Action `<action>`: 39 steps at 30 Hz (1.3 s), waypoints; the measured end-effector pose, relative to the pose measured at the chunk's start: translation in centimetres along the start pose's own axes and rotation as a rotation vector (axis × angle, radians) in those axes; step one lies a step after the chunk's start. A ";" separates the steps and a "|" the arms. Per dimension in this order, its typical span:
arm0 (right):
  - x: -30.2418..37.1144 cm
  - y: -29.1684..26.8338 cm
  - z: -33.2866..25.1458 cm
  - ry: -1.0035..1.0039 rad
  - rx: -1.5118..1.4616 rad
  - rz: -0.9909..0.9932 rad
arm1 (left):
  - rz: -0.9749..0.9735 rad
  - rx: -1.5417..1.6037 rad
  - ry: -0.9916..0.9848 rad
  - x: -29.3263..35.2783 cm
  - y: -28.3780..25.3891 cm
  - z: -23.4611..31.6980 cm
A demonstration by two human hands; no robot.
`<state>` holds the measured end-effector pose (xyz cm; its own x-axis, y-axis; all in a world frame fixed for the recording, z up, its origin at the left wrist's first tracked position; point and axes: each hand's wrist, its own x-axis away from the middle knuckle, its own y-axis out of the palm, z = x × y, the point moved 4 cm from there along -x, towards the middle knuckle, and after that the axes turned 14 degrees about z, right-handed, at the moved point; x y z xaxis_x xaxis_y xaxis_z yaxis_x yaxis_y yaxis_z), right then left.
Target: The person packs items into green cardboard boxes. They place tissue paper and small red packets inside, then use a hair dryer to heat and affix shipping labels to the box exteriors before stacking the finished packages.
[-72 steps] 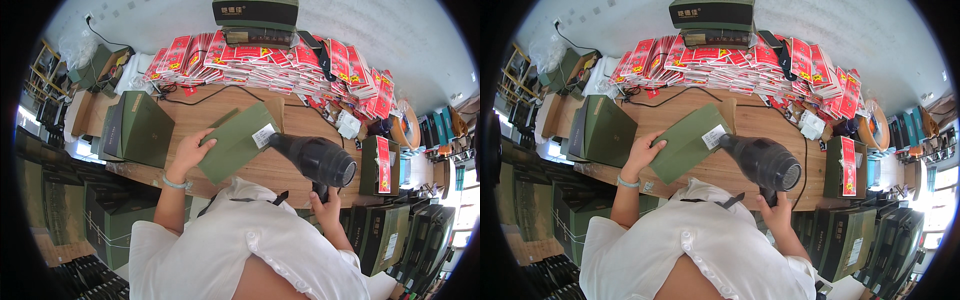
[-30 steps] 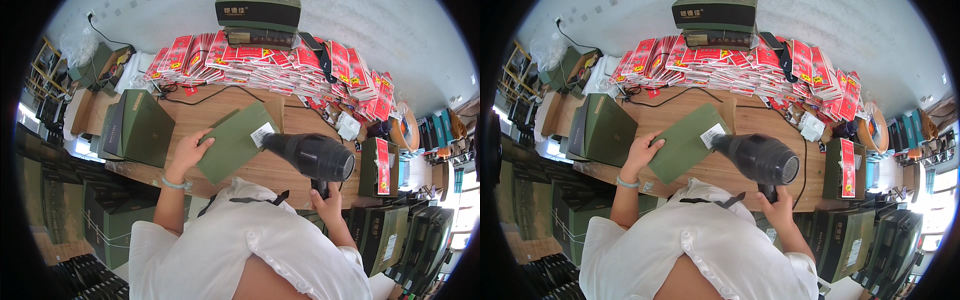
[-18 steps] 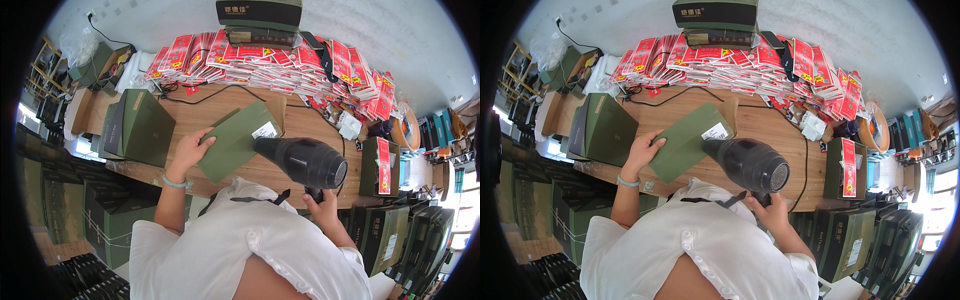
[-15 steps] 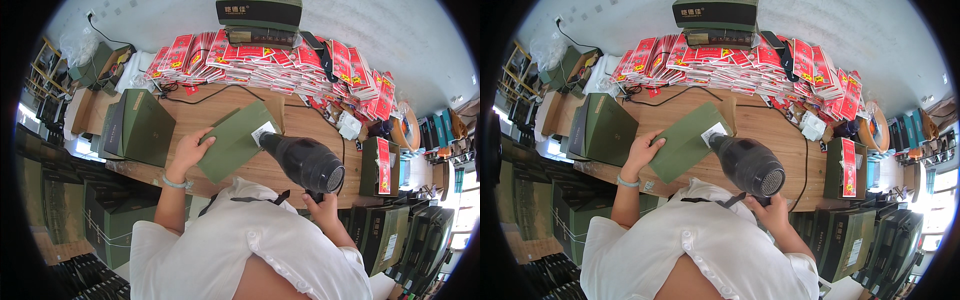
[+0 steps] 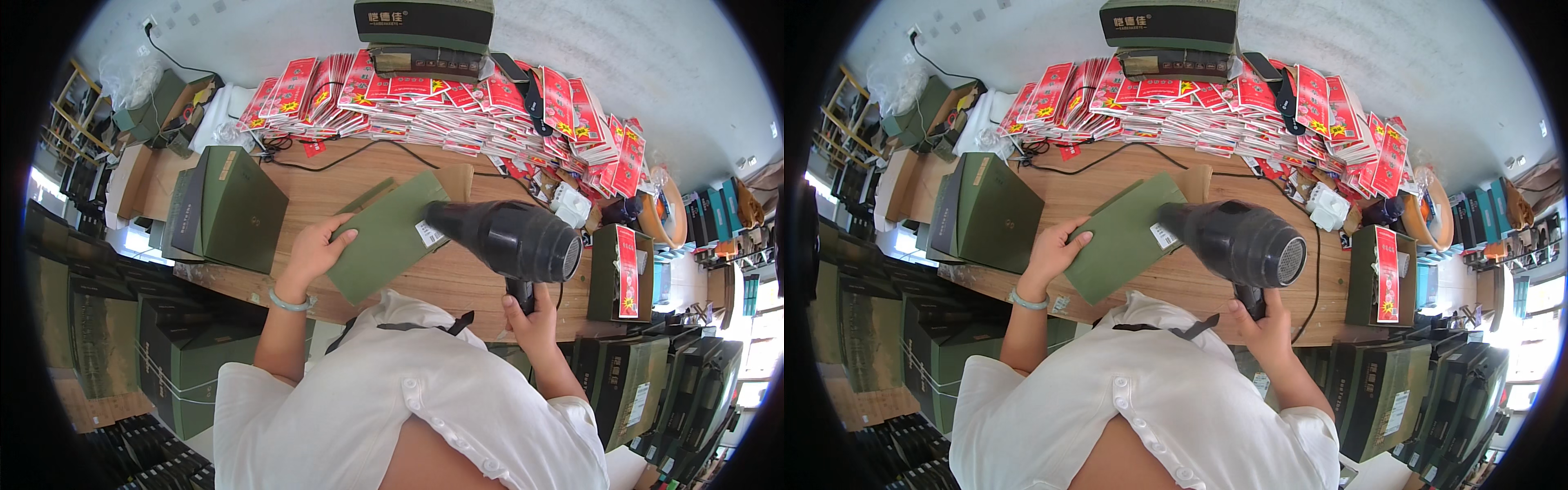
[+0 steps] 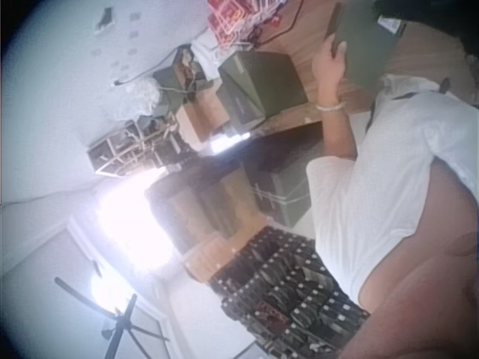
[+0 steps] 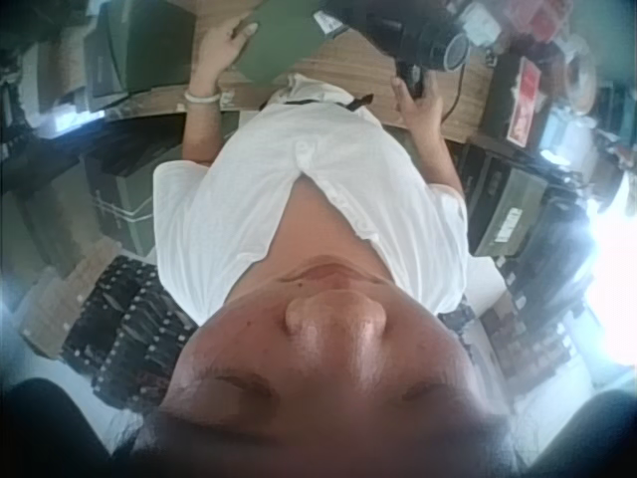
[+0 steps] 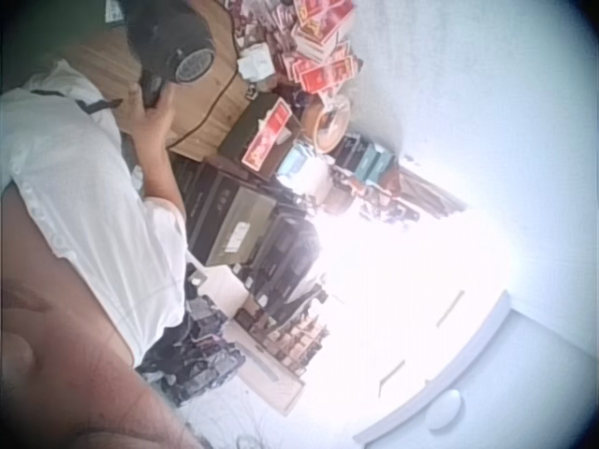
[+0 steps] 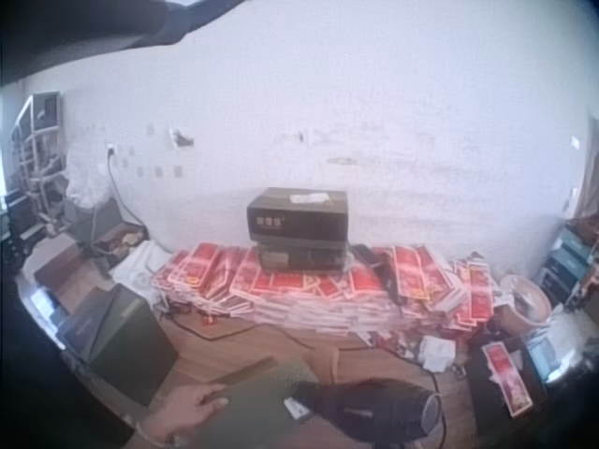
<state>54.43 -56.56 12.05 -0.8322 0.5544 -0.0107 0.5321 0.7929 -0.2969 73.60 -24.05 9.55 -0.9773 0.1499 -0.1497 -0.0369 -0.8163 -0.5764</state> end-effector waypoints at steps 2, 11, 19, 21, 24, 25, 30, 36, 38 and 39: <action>-0.2 -0.4 -0.2 -0.051 0.063 0.039 | -0.006 0.005 -0.005 0.0 0.0 -0.1; 0.1 -1.5 0.9 0.137 0.005 0.020 | -0.010 0.028 -0.027 -0.1 0.2 -0.7; 0.7 -2.1 1.1 -0.044 0.137 0.023 | 0.025 0.028 -0.001 -0.2 -0.5 -0.5; 1.0 -2.2 1.3 0.006 0.129 -0.001 | 0.020 0.045 -0.013 -0.2 -0.5 -0.6; 1.3 -2.1 1.6 0.099 0.110 -0.025 | 0.000 0.040 -0.044 -0.3 -0.4 -0.6; 1.3 -2.0 1.4 0.011 0.169 -0.028 | 0.001 0.024 -0.038 -0.3 -0.4 -0.6; 0.7 -1.1 1.0 -0.042 0.068 0.017 | 0.018 0.016 -0.011 -0.4 -0.2 -0.3; 0.2 -0.6 0.5 0.056 0.091 -0.012 | 0.022 0.004 -0.027 -0.2 -0.4 -0.5; 0.0 -0.4 0.0 -0.045 0.116 -0.011 | 0.018 0.015 -0.029 -0.2 -0.4 -0.4; 0.0 -0.3 0.1 -0.025 0.081 -0.020 | 0.019 0.015 -0.019 -0.2 -0.4 -0.4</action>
<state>54.26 -56.83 12.10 -0.8470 0.5310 -0.0275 0.5013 0.7803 -0.3740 73.85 -23.54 9.46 -0.9817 0.1236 -0.1450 -0.0212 -0.8272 -0.5615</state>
